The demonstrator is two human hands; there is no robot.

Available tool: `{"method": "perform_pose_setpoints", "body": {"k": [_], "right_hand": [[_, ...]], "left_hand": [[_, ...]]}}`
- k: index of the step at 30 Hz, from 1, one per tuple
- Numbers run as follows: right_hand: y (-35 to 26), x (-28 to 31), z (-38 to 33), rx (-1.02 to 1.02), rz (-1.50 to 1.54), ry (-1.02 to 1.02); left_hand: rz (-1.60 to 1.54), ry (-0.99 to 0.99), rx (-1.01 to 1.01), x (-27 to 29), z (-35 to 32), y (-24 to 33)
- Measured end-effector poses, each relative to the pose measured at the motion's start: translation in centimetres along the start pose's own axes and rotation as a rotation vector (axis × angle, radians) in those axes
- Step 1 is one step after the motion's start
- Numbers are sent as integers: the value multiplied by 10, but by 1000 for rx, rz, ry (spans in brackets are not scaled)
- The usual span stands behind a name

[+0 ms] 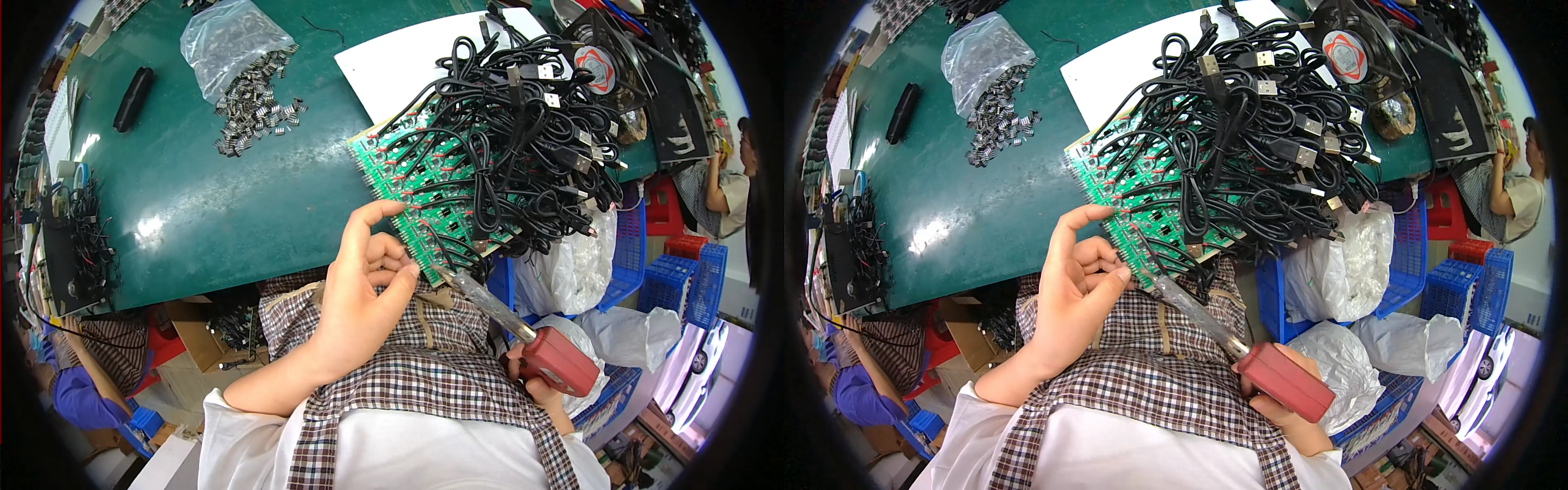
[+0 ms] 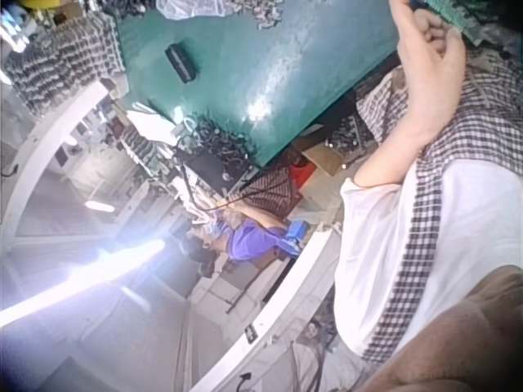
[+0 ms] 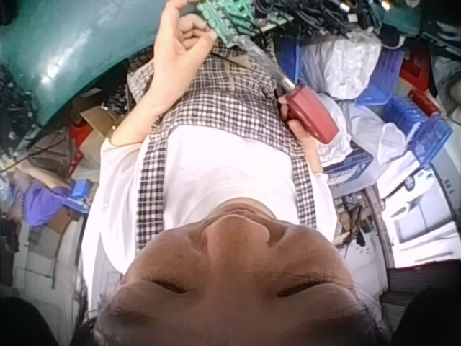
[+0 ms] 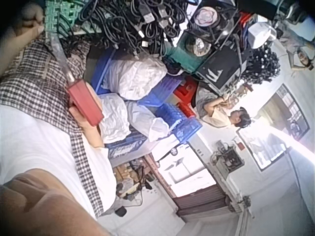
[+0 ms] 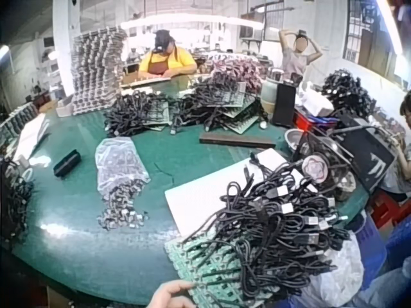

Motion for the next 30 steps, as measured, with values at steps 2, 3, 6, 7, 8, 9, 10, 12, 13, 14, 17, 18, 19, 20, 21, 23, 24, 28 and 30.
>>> {"method": "perform_pose_setpoints", "body": {"k": [2, 3, 6, 7, 8, 9, 10, 12, 13, 14, 17, 18, 19, 20, 21, 23, 24, 28, 30], "right_hand": [[-18, -11, 10, -76, 291, 0], [-25, -11, 13, -65, 297, 68], [-16, -7, 12, -21, 308, 116], [-22, -8, 13, -7, 296, 150], [-23, -9, 13, -9, 295, 149], [-19, -7, 11, -13, 290, 134], [-17, -6, 10, -16, 286, 119], [-14, -8, 12, -10, 321, 121], [-17, -9, 13, -17, 327, 139], [-19, -10, 13, -16, 321, 144], [-20, -9, 13, -6, 326, 153], [-20, -9, 11, -7, 323, 145], [-19, -10, 9, -10, 319, 137], [-17, -9, 6, -15, 315, 145], [-15, -10, 7, -15, 337, 154], [-21, -12, 10, -27, 346, 173], [-26, -14, 13, -44, 365, 181], [-36, -19, 18, -109, 396, 226], [-33, -18, 16, -113, 430, 247]], "left_hand": [[25, -15, -9, 2, 0, 1], [59, -21, -24, 4, -1, 2], [168, 2, -57, 11, 0, 11], [194, 24, -50, 21, 6, 18], [303, 130, -114, 39, 14, 28], [524, 315, -232, 60, 22, 40], [676, 480, -353, 78, 28, 50], [945, 599, -363, 94, 37, 64], [962, 613, -386, 97, 41, 68], [1029, 625, -432, 99, 47, 71], [1117, 605, -468, 104, 63, 74], [1138, 578, -458, 106, 67, 73], [1131, 567, -459, 108, 70, 74], [1145, 545, -507, 106, 68, 76], [1158, 521, -556, 104, 67, 78], [1243, 524, -699, 101, 60, 82], [1152, 501, -664, 99, 57, 82], [659, 339, -417, 90, 40, 67], [298, 155, -168, 76, 29, 44]]}}
Point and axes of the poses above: each hand's wrist, its own z-axis towards the middle knuckle, its own x-axis out of the back of the hand, y = z × x, the point moved 6 cm from there along z, towards the middle knuckle, and after that the axes turned 9 degrees about x, right-handed, at the moved point
